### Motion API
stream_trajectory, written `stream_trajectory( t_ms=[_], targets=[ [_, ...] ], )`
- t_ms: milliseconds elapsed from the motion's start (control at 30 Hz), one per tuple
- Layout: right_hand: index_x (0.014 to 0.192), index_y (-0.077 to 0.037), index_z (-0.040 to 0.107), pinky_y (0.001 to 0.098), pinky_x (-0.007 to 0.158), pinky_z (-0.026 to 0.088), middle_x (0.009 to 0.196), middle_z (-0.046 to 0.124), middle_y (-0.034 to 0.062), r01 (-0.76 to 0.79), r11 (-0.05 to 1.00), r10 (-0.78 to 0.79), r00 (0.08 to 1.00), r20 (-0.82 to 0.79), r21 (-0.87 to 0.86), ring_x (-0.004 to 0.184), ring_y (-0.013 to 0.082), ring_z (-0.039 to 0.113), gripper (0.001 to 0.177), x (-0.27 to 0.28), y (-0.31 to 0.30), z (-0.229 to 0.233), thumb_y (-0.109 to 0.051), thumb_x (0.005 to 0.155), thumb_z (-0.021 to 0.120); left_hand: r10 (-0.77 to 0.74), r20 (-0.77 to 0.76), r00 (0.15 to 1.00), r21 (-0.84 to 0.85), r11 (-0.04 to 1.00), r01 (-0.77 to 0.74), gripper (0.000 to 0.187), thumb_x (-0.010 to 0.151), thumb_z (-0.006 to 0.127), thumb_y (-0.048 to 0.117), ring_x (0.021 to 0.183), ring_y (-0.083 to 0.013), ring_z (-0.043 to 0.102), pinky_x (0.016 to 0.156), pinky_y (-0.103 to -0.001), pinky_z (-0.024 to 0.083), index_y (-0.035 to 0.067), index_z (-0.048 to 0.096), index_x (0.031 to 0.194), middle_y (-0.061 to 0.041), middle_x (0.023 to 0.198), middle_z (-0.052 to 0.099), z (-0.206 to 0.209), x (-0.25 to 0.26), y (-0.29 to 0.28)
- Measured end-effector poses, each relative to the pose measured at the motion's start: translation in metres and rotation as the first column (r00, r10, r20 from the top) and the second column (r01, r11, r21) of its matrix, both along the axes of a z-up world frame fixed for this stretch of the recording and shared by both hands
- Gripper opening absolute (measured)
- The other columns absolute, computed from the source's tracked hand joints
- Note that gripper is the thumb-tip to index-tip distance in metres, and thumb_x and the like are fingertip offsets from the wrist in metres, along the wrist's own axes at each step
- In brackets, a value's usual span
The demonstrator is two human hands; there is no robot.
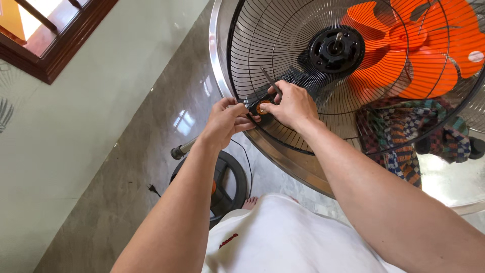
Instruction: The person disassembles a standing fan by removing the front grille and the orange fan blades. They use a wrench and a screwdriver to loosen and remove fasteners, then detach the grille and blades from the motor housing.
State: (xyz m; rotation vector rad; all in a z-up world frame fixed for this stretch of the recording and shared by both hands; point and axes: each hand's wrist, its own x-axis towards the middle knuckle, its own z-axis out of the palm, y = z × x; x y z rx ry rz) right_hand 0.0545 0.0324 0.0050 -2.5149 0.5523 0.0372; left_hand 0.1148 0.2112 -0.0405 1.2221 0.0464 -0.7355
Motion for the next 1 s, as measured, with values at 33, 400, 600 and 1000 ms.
stream_trajectory(
  t_ms=[33, 400, 600, 1000],
  targets=[
    [0.114, -0.016, 0.069, 0.0389, 0.08, 0.056, 0.095, 0.072, -0.0005, -0.003, 1.0, 0.003, 1.0, -0.001, 0.0, 0.093, 0.0185, 0.071, 0.047, 0.0, -0.001, -0.002, -0.039, 0.077, 0.086, 0.001, 0.005, 1.0, 0.017, 1.0, -0.001, 0.027, 0.088, 0.061, 0.003, 0.083, -0.0286, 0.078, 0.07, -0.036, 0.067, -0.002, 0.05, 0.112, -0.021, 0.096, 0.072, 0.001, -0.001, -0.001],
    [0.113, -0.012, 0.073, 0.0298, 0.045, 0.044, 0.089, 0.073, 0.0009, 0.086, 0.825, -0.141, 0.988, 0.056, 0.558, 0.065, 0.0098, 0.063, 0.03, -0.01, -0.029, 0.0, -0.023, 0.086, 0.077, 0.118, 0.156, 0.981, 0.202, 0.968, -0.148, 0.023, 0.087, 0.068, 0.012, 0.063, -0.0194, 0.068, 0.054, -0.034, 0.067, 0.0, 0.057, 0.103, -0.01, 0.079, 0.061, -0.003, 0.003, -0.021],
    [0.111, -0.011, 0.068, 0.0295, 0.047, 0.044, 0.078, 0.065, 0.0017, 0.211, 0.89, -0.427, 0.696, 0.578, 0.404, 0.059, 0.0118, 0.057, 0.012, -0.044, -0.096, 0.036, -0.011, 0.098, 0.067, 0.169, 0.404, 0.899, 0.073, 0.974, -0.216, 0.021, 0.086, 0.066, 0.005, 0.06, -0.0158, 0.065, 0.046, -0.032, 0.063, -0.002, 0.053, 0.101, -0.008, 0.085, 0.057, -0.011, 0.017, -0.037],
    [0.098, -0.003, 0.059, 0.027, 0.041, 0.041, 0.088, 0.076, 0.0145, 0.566, 0.381, -0.908, 0.377, 0.181, 0.731, 0.046, 0.0113, 0.049, 0.021, -0.171, -0.178, 0.024, -0.019, 0.088, 0.071, 0.024, 0.435, 0.9, 0.164, 0.981, -0.106, 0.019, 0.085, 0.068, 0.005, 0.061, -0.0163, 0.066, 0.049, -0.036, 0.062, 0.001, 0.057, 0.1, -0.009, 0.085, 0.063, 0.022, 0.095, -0.049]
  ],
)
